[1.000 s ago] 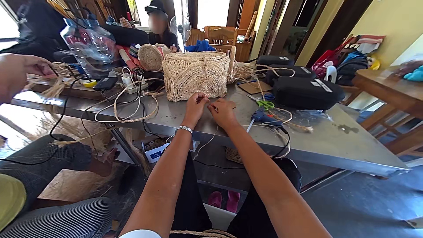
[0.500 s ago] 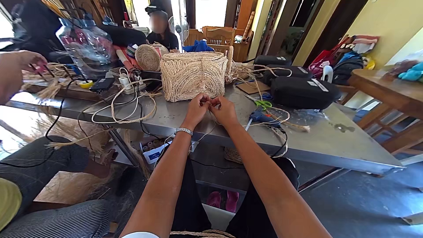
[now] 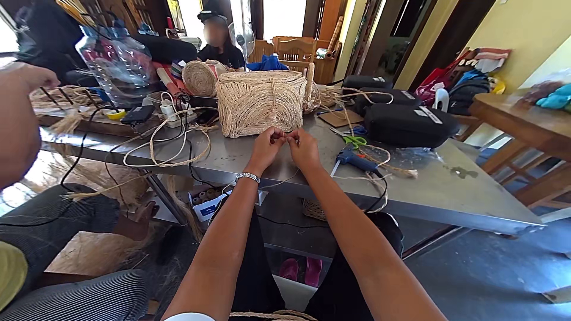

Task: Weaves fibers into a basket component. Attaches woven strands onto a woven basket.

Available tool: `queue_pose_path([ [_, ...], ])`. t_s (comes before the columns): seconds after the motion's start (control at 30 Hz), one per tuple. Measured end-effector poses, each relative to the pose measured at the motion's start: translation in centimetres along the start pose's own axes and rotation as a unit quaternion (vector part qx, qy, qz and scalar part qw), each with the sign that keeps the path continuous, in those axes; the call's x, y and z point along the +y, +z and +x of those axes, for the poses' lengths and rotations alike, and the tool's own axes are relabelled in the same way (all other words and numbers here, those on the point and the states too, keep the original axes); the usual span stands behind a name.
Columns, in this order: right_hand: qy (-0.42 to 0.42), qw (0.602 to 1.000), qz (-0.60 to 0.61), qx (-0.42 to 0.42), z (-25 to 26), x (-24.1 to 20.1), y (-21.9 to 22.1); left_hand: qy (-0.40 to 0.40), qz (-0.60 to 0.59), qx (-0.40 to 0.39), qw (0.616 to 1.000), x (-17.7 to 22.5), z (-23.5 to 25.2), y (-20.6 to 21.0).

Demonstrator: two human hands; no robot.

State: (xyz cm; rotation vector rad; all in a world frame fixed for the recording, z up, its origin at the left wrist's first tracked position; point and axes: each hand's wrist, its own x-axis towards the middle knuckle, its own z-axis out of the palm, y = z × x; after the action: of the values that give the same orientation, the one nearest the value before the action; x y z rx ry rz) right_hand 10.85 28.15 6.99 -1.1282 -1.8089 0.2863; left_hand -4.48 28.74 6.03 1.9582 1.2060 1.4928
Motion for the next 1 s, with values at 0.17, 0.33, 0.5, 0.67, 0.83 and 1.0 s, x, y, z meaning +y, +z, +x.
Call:
queue_pose_path([
  [0.17, 0.025, 0.999, 0.038, -0.016, 0.0, -0.1, -0.1, -0.007, -0.028, -0.005, 1.000, 0.1, 0.0, 0.1],
  [0.33, 0.081, 0.964, 0.230, -0.107, 0.4, -0.1, 0.1, -0.029, 0.047, 0.089, 0.995, 0.3, -0.1, -0.1],
  [0.5, 0.157, 0.835, 0.515, -0.108, 0.6, -0.1, -2.3, -0.081, 0.095, 0.143, 0.982, 0.7, -0.3, -0.1],
  [0.67, 0.007, 0.830, 0.556, -0.044, -1.2, 0.3, -12.0, -0.147, 0.075, 0.172, 0.971, 0.6, 0.0, -0.5],
  [0.83, -0.159, 0.739, 0.643, 0.125, -1.4, -2.0, -23.3, -0.140, 0.078, 0.152, 0.975, 1.0, 0.0, -0.3],
  [1.0, -0.120, 0.918, 0.358, 0.120, -1.2, -7.2, -18.2, -0.089, 0.075, 0.103, 0.988, 1.0, 0.1, 0.0],
])
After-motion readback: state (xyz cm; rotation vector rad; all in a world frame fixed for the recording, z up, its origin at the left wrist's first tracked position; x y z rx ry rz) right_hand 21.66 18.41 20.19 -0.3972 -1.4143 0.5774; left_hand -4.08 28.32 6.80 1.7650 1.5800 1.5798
